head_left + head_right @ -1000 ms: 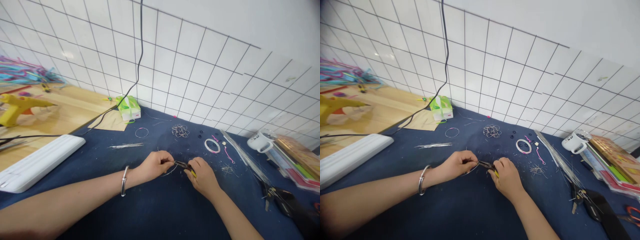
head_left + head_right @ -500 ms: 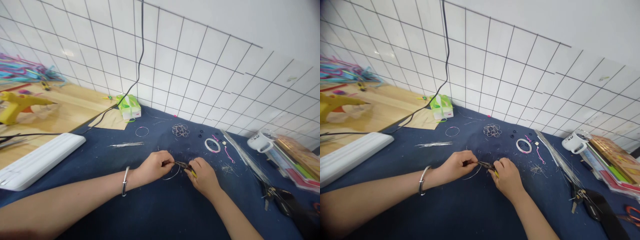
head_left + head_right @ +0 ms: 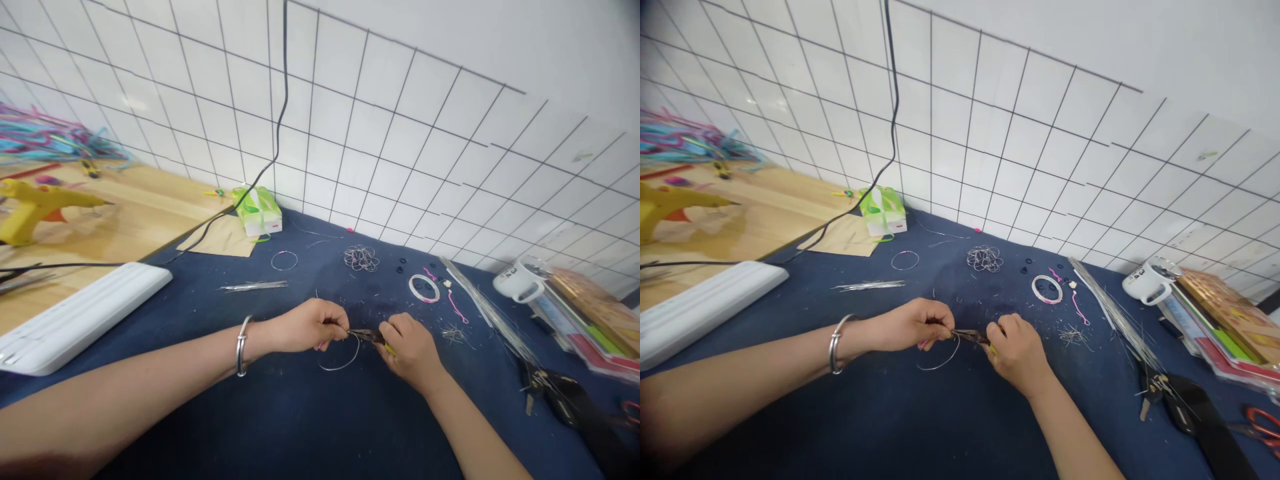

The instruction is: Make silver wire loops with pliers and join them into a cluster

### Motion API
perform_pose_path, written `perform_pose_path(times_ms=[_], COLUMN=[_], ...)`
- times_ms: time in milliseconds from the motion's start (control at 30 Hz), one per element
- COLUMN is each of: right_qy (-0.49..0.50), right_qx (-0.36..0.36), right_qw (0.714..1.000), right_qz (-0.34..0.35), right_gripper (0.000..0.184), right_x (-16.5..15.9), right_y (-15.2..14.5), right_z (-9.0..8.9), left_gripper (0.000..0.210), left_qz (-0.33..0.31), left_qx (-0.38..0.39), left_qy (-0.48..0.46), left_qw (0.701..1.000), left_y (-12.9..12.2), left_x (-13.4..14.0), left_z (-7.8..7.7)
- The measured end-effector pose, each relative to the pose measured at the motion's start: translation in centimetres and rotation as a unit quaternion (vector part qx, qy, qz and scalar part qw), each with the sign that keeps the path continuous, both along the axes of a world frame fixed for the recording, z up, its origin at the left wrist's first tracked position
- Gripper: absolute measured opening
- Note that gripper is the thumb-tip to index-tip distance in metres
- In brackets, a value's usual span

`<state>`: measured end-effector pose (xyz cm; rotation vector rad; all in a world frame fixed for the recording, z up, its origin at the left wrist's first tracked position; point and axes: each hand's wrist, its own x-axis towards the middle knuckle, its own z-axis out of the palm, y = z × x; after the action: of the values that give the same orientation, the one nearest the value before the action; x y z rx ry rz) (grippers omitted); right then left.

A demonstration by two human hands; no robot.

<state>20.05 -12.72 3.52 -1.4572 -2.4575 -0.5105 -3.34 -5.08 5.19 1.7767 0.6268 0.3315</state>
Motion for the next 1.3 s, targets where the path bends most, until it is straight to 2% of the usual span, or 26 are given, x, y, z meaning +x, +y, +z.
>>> perform_pose_path(times_ms=[167,267,367,467,567,633,667,700,800,900,1000,1067,1133,1300], right_qy=[-0.013,-0.017,0.0,0.027,0.074,0.153,0.214,0.283,0.442,0.531,0.591,0.616,0.63,0.633], right_qx=[0.004,-0.004,-0.004,0.004,0.013,-0.023,-0.069,-0.13,-0.322,-0.386,-0.386,-0.38,-0.374,-0.383], right_qw=[1.0,1.0,0.997,0.988,0.983,0.975,0.965,0.943,0.834,0.751,0.703,0.685,0.675,0.669], right_qz=[0.021,0.0,-0.078,-0.149,-0.168,-0.158,-0.136,-0.118,-0.077,-0.076,-0.089,-0.085,-0.081,-0.072], right_gripper=[0.016,0.016,0.023,0.036,0.041,0.031,0.026,0.023,0.022,0.02,0.02,0.02,0.02,0.02], right_x=[-0.1,0.2,1.6,3.4,3.4,1.8,0.6,-0.7,-4.4,-6.1,-6.1,-5.7,-5.4,-4.7], right_y=[0.0,0.5,1.5,2.5,2.6,2.1,1.8,1.4,1.0,1.7,2.9,3.6,4.0,4.4], right_z=[0.0,-0.2,-0.7,-1.1,-0.7,0.1,0.5,0.9,1.6,1.5,0.7,0.0,-0.8,-1.6], left_gripper=[0.014,0.014,0.014,0.012,0.01,0.01,0.01,0.011,0.011,0.01,0.01,0.012,0.013,0.016], left_qz=[-0.062,-0.027,0.061,0.114,0.137,0.145,0.147,0.149,0.147,0.147,0.143,0.127,0.113,0.107], left_qx=[-0.084,-0.076,0.002,0.126,0.238,0.282,0.295,0.302,0.299,0.254,0.12,0.002,-0.088,-0.198], left_qy=[0.007,0.002,0.002,0.006,0.001,-0.004,-0.006,-0.006,-0.007,-0.018,-0.033,-0.05,-0.075,-0.09], left_qw=[0.995,0.997,0.998,0.985,0.962,0.948,0.944,0.942,0.943,0.956,0.982,0.991,0.987,0.97], left_y=[0.5,0.9,1.3,1.5,1.4,1.1,1.0,0.8,0.6,0.9,1.6,2.1,2.6,3.2], left_x=[-0.3,-0.1,0.2,0.3,0.4,0.5,0.5,0.5,0.6,0.6,0.6,0.5,0.5,0.6], left_z=[-0.1,-0.9,-1.9,-2.2,-2.0,-1.8,-1.7,-1.6,-1.6,-1.8,-2.1,-2.3,-2.4,-2.4])
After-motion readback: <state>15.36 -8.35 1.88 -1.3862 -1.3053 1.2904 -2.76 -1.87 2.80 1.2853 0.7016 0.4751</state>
